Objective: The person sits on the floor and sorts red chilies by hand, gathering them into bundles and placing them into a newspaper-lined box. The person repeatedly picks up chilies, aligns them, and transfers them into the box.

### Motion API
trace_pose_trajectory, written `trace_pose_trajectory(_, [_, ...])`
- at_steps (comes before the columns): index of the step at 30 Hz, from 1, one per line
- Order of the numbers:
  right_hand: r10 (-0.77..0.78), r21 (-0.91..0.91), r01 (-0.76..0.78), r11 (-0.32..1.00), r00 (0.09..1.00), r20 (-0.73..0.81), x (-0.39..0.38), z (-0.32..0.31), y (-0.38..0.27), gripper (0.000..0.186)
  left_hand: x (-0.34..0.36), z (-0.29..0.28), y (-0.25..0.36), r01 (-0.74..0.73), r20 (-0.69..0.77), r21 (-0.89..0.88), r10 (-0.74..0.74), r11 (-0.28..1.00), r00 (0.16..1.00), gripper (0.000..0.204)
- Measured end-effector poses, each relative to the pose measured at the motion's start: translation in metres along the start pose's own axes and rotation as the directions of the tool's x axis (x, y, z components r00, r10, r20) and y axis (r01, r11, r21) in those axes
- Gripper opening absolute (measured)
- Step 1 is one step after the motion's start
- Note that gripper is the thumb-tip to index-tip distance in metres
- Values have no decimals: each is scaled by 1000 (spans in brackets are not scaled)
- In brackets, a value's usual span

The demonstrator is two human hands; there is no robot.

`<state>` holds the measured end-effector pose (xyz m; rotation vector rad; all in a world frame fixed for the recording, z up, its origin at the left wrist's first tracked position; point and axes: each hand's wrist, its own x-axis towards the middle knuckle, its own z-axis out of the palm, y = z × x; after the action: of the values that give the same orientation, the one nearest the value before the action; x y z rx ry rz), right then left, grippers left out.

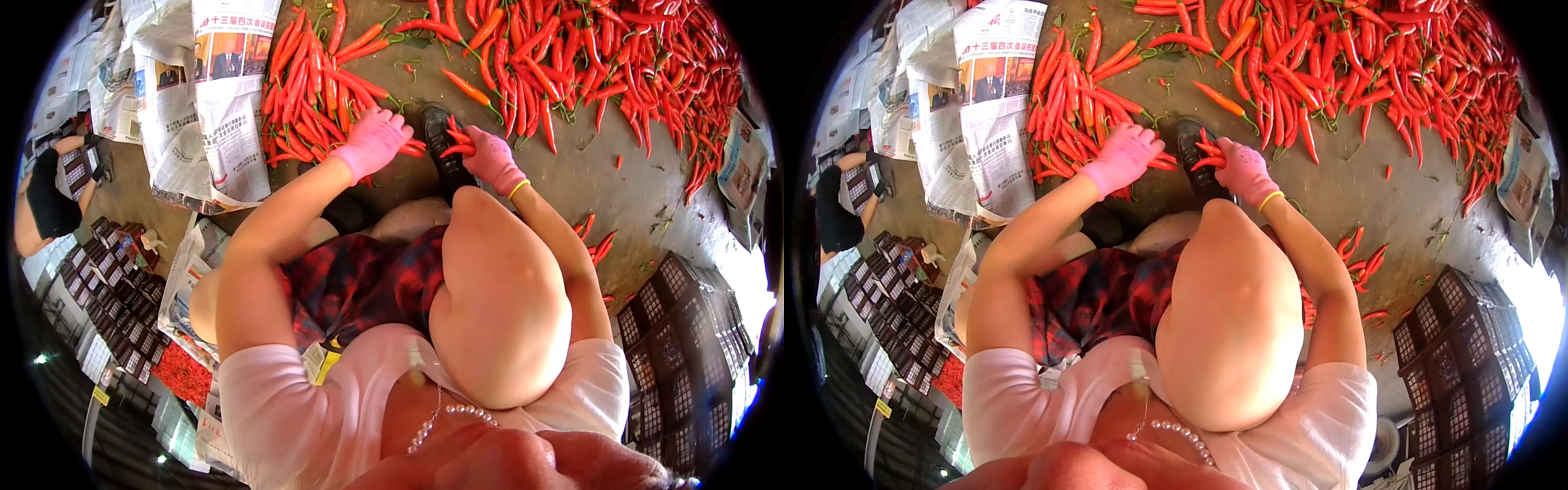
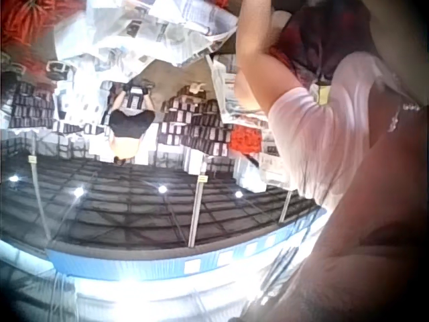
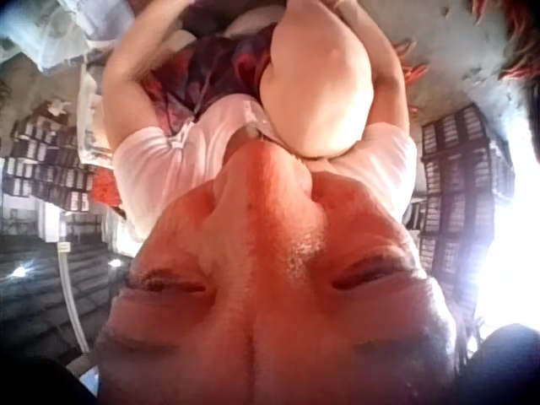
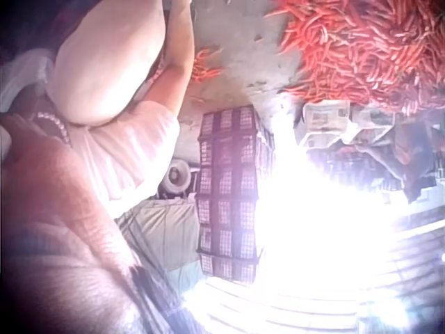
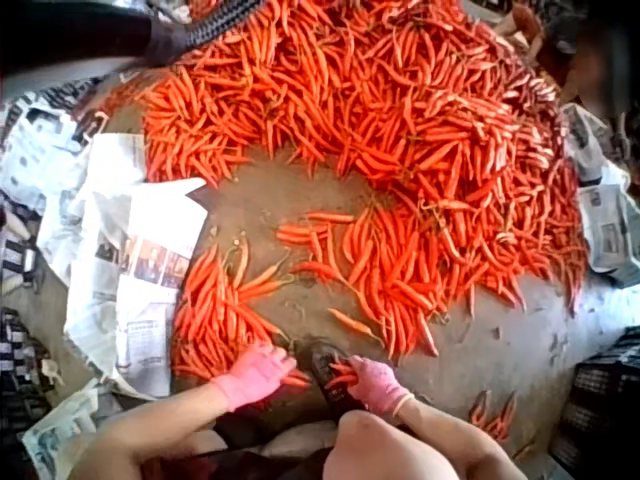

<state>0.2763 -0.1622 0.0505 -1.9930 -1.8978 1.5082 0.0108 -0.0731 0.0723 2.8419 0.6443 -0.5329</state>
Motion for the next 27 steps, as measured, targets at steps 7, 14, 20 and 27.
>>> trace_pose_trajectory(7, [-91,-285,25,958,971,-220,30,-52,-40,36,-4,11,-46,277,415,-44,-235,960,879,19])
trace_pose_trajectory(14, [-222,-705,-50,707,931,-288,91,-13,-21,21,88,-38,-66,147,205,-979,-624,-143,754,23])
trace_pose_trajectory(20, [-315,-645,160,748,940,-132,82,-26,-20,26,167,-20,-85,302,183,-953,-849,-29,496,21])
trace_pose_trajectory(27, [-184,-66,175,982,850,-493,67,-64,-2,39,97,-8,-80,-530,222,-724,-877,-440,425,46])
